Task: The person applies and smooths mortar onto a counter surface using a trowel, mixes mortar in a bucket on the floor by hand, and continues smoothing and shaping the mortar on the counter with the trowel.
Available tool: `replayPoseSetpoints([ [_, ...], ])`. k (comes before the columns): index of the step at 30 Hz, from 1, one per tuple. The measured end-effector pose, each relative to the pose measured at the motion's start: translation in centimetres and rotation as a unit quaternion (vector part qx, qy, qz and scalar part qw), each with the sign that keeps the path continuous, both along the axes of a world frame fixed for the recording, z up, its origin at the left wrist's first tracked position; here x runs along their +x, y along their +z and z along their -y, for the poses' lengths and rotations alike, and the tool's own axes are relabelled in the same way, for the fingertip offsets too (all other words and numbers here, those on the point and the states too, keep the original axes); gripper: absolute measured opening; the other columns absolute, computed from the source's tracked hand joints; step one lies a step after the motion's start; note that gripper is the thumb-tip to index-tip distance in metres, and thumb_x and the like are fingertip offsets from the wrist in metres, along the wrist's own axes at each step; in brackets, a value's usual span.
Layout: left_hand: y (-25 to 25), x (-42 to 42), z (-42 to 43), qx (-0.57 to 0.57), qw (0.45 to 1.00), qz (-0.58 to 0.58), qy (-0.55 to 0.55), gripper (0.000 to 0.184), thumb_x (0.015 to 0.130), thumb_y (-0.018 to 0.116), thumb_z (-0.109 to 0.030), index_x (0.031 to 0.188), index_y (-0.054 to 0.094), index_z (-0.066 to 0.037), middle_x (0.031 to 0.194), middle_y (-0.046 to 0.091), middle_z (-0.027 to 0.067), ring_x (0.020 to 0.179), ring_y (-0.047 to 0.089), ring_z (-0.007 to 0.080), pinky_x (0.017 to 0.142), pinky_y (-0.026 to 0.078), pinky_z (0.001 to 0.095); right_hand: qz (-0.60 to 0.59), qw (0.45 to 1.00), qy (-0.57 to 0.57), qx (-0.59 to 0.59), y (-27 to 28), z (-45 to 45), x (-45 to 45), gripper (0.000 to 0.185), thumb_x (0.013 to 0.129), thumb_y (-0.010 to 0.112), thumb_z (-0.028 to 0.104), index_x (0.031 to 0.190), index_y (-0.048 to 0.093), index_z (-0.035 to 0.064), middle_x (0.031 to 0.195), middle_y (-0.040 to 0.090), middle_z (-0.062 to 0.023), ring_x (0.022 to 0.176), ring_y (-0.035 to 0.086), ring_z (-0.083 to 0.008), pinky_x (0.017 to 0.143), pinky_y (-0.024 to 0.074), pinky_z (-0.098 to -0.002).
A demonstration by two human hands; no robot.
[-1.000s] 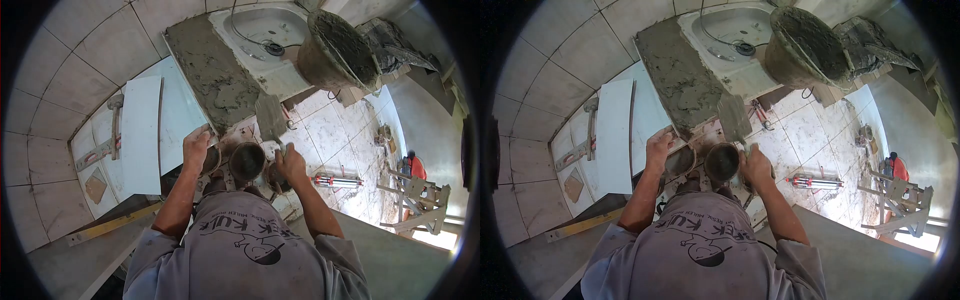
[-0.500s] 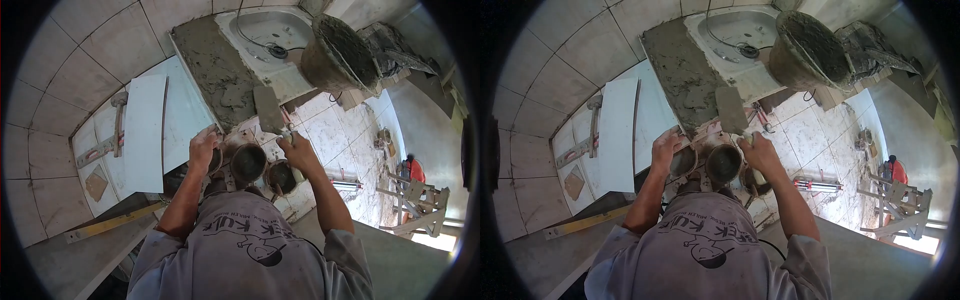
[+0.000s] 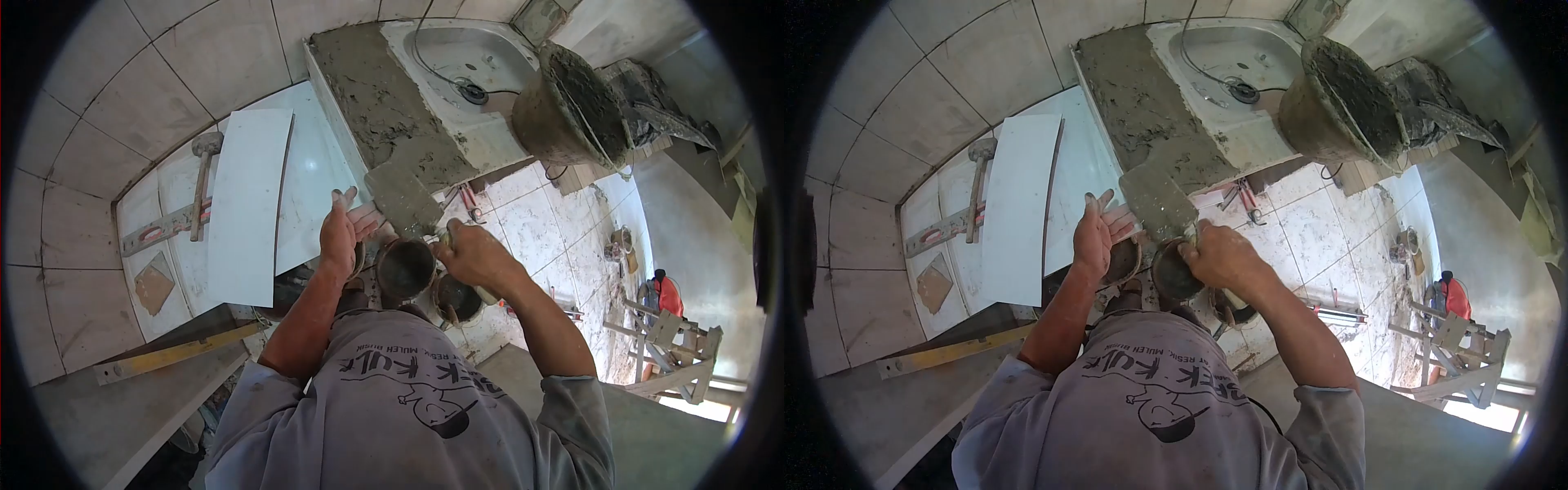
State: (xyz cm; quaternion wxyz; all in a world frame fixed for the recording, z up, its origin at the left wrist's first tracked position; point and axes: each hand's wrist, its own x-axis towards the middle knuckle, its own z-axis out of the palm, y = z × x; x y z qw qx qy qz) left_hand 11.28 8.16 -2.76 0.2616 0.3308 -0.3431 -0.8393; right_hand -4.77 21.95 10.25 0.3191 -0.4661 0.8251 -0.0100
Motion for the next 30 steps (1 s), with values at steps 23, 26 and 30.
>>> replayPoseSetpoints([
  [23, -3.2, 1.4, 2.6, 0.135, 0.973, -0.169, -0.076, 0.087, 0.095, 0.029, -0.062, 0.146, 0.014, 0.006, 0.14, 0.038, 0.0306, 0.122, 0.049, 0.0371, 0.108, 0.034, 0.0426, 0.045, 0.97, -0.238, -0.037, -1.1, -1.5, 0.1, 0.046, 0.091, 0.054, 0.036, 0.11, 0.053, -0.0056, 0.09, 0.063, -0.0318, 0.096, 0.063, -0.0431, 0.084, 0.0473, -0.0479],
  [26, -3.0, 1.5, 2.8, 0.145, 0.97, -0.178, -0.08, 0.087, 0.095, 0.029, -0.063, 0.147, 0.013, 0.006, 0.139, 0.04, 0.0302, 0.121, 0.05, 0.0364, 0.107, 0.035, 0.042, 0.024, 0.982, -0.182, -0.031, -1.0, -0.6, 2.1, 0.046, 0.092, 0.054, 0.036, 0.104, 0.05, -0.0082, 0.09, 0.062, -0.0323, 0.093, 0.062, -0.0442, 0.082, 0.0468, -0.0488],
  [30, -3.4, 1.8, 3.0, 0.156, 0.965, -0.183, -0.102, 0.083, 0.096, 0.03, -0.06, 0.147, 0.015, 0.004, 0.138, 0.043, 0.0257, 0.119, 0.052, 0.0348, 0.105, 0.037, 0.0417, 0.022, 0.992, -0.122, -0.008, -1.2, 0.6, 4.9, 0.046, 0.092, 0.052, 0.038, 0.103, 0.048, -0.0069, 0.092, 0.06, -0.0344, 0.094, 0.059, -0.0484, 0.083, 0.0455, -0.0511],
])
